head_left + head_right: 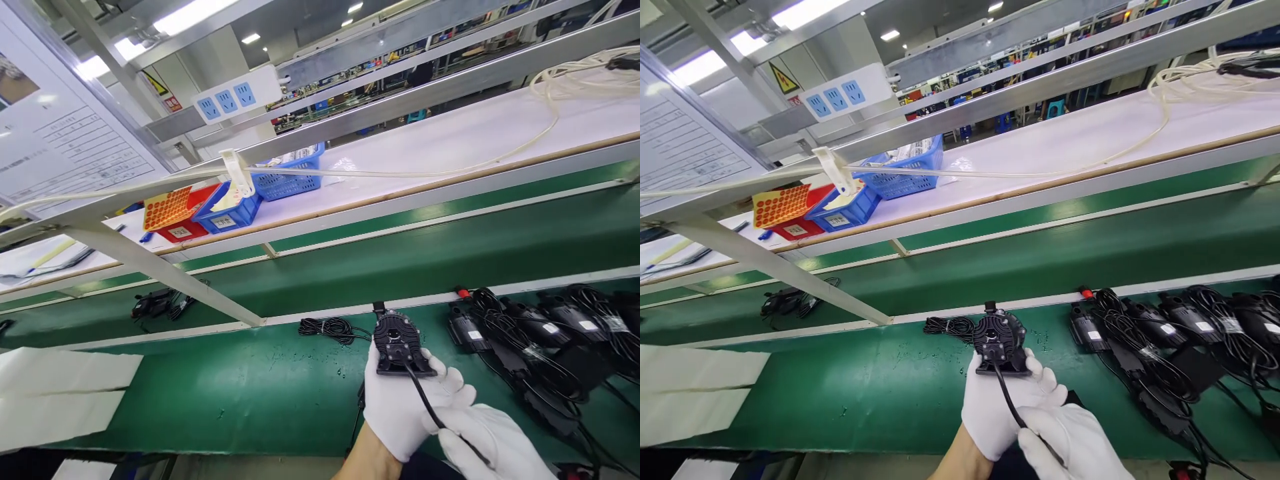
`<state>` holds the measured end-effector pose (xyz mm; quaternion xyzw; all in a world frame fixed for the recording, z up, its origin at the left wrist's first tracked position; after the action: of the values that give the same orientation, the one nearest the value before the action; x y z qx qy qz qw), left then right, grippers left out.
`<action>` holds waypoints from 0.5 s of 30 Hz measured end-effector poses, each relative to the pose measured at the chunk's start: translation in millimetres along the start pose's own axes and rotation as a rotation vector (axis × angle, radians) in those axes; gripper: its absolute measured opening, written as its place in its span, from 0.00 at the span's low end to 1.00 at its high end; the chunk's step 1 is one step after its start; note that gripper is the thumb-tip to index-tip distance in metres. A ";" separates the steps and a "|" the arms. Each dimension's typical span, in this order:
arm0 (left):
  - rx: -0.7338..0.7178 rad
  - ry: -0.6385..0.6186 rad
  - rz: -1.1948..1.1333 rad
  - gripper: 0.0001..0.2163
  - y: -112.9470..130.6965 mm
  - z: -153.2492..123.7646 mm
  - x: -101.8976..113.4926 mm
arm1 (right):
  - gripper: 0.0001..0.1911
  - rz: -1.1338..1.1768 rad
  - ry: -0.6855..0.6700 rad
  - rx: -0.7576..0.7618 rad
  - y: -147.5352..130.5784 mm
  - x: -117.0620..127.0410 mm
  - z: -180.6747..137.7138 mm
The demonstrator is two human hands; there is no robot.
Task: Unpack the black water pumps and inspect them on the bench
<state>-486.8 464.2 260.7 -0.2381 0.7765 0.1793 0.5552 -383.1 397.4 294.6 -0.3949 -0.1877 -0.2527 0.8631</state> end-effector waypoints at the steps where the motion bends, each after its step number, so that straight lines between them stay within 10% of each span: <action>1: 0.003 0.018 0.010 0.28 1.3 -0.8 -0.8 | 0.23 -0.015 0.014 0.012 -0.7 -0.5 0.1; 15: 0.063 -0.140 0.384 0.35 30.2 18.2 11.2 | 0.21 0.163 -0.091 -0.217 35.3 14.9 -23.7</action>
<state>-492.8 497.0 244.7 -0.0551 0.7722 0.2736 0.5708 -347.6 394.5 267.0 -0.5108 -0.1654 -0.1825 0.8237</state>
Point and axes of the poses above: each hand's wrist, its own z-axis towards the middle knuckle, its own x-axis out of the back of the hand, y = z × x, the point moved 1 cm from there along z, towards the middle knuckle, and after that the axes turned 9 degrees about z, right-handed, at the moved point
